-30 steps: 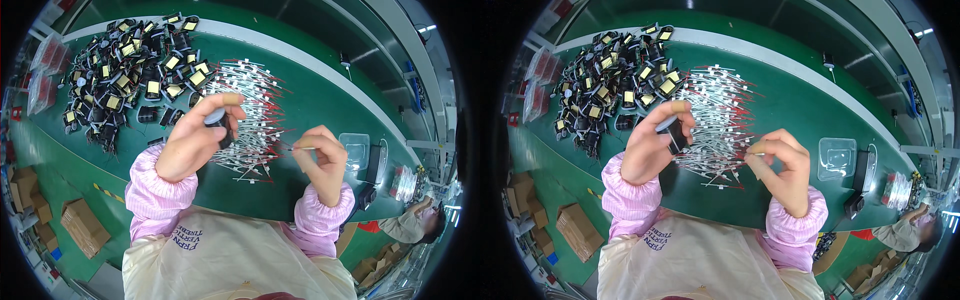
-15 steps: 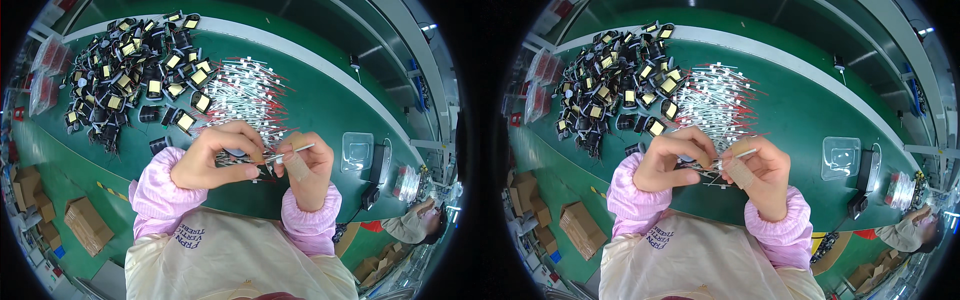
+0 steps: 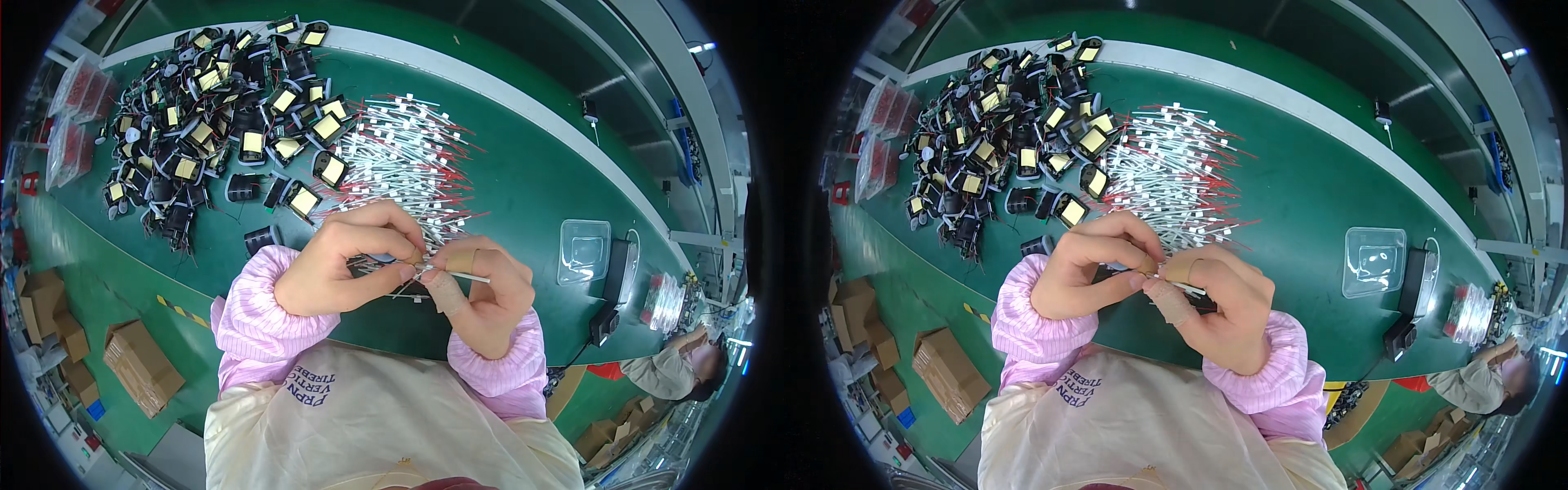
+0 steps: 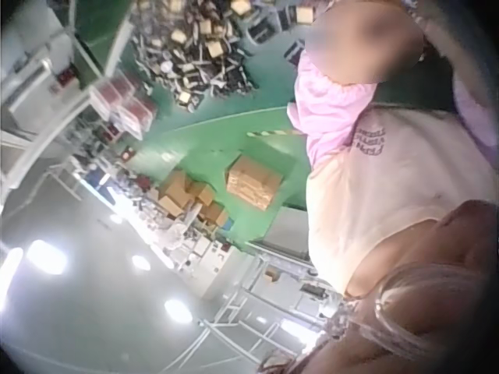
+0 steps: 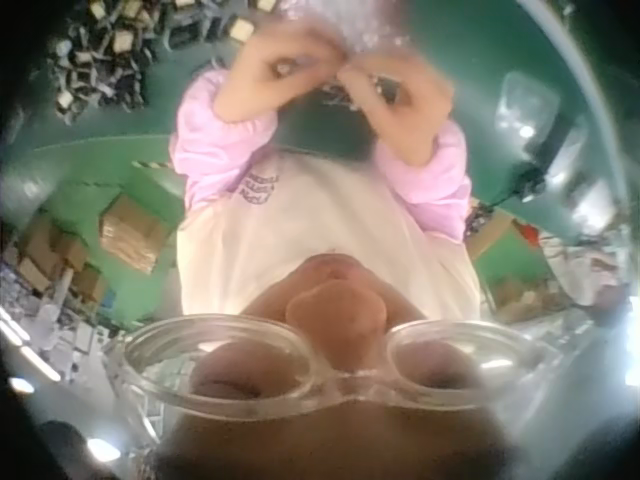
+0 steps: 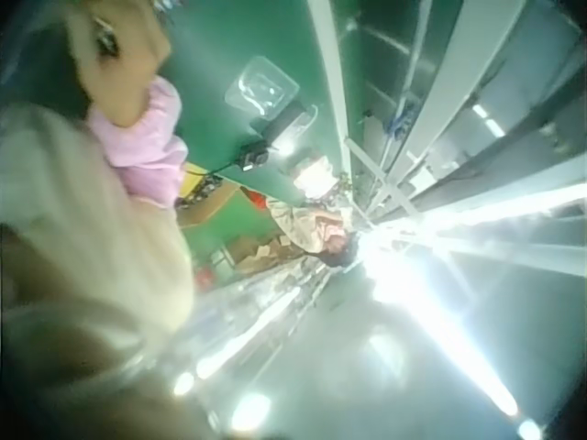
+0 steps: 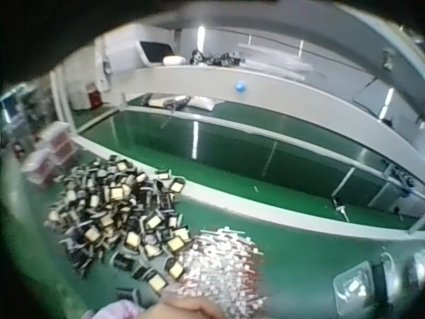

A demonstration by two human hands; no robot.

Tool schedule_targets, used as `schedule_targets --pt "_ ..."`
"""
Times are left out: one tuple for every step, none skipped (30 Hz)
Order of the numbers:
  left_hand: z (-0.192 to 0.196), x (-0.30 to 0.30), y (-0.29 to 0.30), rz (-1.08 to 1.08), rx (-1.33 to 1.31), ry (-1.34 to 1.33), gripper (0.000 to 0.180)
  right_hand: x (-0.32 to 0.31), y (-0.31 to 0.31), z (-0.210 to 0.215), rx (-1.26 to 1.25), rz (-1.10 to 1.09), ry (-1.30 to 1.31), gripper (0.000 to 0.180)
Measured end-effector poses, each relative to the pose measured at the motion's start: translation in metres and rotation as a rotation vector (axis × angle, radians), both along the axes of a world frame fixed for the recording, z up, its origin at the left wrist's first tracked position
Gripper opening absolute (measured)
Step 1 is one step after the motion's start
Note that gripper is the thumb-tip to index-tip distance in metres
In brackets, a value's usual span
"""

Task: The person repeatedly picks small gray electronic components and red/white wires from a green table, inserts the wires into the components, and places the assembled units back on the table. The process is continuous and repetitive throughout the clip.

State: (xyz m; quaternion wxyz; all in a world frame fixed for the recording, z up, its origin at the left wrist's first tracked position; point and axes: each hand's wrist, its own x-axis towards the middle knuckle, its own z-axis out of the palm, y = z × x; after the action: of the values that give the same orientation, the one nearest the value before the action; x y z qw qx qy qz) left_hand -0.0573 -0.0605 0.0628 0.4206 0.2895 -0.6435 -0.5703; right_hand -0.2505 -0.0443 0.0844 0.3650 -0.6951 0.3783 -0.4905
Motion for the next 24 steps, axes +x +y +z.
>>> schedule_targets --pt "0.001 0.001 -0.002 -0.026 -0.014 -0.010 0.011 -0.002 0.000 0.001 0.090 0.015 -0.060 0.014" --pt "0.001 0.002 -0.003 -0.052 -0.027 -0.020 0.011 -0.004 0.001 0.001 0.179 0.031 -0.120 0.013" --pt "0.000 0.003 -0.003 -0.061 -0.016 0.003 0.011 -0.007 0.002 0.002 0.268 0.048 -0.179 0.012" --pt "-0.001 0.003 -0.003 -0.070 -0.005 0.027 0.010 -0.008 0.003 0.002 0.360 0.029 -0.280 0.011" --pt "-0.001 0.003 -0.003 -0.078 0.006 0.050 0.010 -0.009 0.004 0.001 0.451 0.011 -0.381 0.011" --pt "-0.002 0.003 -0.003 -0.069 0.019 0.060 0.010 -0.012 0.004 0.000 0.542 -0.009 -0.482 0.010" --pt "-0.003 0.004 -0.004 -0.060 0.032 0.070 0.010 -0.015 0.003 -0.006 0.517 0.030 -0.507 0.009" --pt "-0.003 0.005 -0.004 -0.050 0.045 0.080 0.010 -0.014 0.002 -0.005 0.524 0.038 -0.534 0.011" --pt "-0.004 0.004 -0.003 -0.016 0.066 0.103 0.010 -0.009 0.000 -0.004 0.531 0.044 -0.563 0.013" --pt "-0.005 0.002 -0.001 0.018 0.088 0.126 0.010 -0.006 -0.002 -0.003 0.539 0.051 -0.591 0.015" --pt "-0.006 0.001 0.000 0.052 0.109 0.149 0.010 -0.003 -0.003 -0.004 0.540 0.069 -0.522 0.016" --pt "-0.007 0.000 0.000 0.067 0.072 0.120 0.010 -0.001 -0.004 -0.005 0.540 0.085 -0.453 0.017" --pt "-0.007 0.000 -0.001 0.081 0.035 0.090 0.010 0.001 -0.004 -0.005 0.540 0.100 -0.383 0.018" --pt "-0.007 -0.001 -0.001 0.095 -0.003 0.061 0.011 0.002 -0.004 -0.004 0.539 0.084 -0.346 0.018" --pt "-0.007 -0.001 -0.001 0.106 -0.026 0.031 0.011 0.003 -0.002 -0.002 0.540 0.072 -0.309 0.018" --pt "-0.008 -0.001 0.000 0.117 -0.049 0.000 0.011 0.004 -0.001 -0.002 0.541 0.060 -0.272 0.018" --pt "-0.008 -0.001 0.000 0.129 -0.072 -0.030 0.011 0.003 -0.002 -0.004 0.519 0.061 -0.256 0.017" --pt "-0.008 -0.002 0.000 0.128 -0.080 -0.043 0.011 0.001 -0.002 -0.007 0.496 0.060 -0.239 0.016" --pt "-0.007 -0.002 0.000 0.128 -0.088 -0.056 0.012 0.000 -0.003 -0.010 0.473 0.058 -0.223 0.015" --pt "-0.007 -0.002 0.000 0.127 -0.096 -0.068 0.012 -0.001 -0.003 -0.012 0.443 0.065 -0.201 0.015" --pt "-0.007 -0.003 0.000 0.130 -0.100 -0.075 0.012 -0.001 -0.004 -0.013 0.412 0.073 -0.181 0.014" --pt "-0.007 -0.003 0.000 0.132 -0.105 -0.082 0.011 -0.002 -0.005 -0.014 0.382 0.081 -0.160 0.014" --pt "-0.006 -0.004 0.000 0.135 -0.110 -0.089 0.011 -0.003 -0.006 -0.013 0.374 0.088 -0.140 0.014" --pt "-0.006 -0.004 0.000 0.128 -0.112 -0.089 0.011 -0.004 -0.006 -0.012 0.367 0.094 -0.120 0.013"
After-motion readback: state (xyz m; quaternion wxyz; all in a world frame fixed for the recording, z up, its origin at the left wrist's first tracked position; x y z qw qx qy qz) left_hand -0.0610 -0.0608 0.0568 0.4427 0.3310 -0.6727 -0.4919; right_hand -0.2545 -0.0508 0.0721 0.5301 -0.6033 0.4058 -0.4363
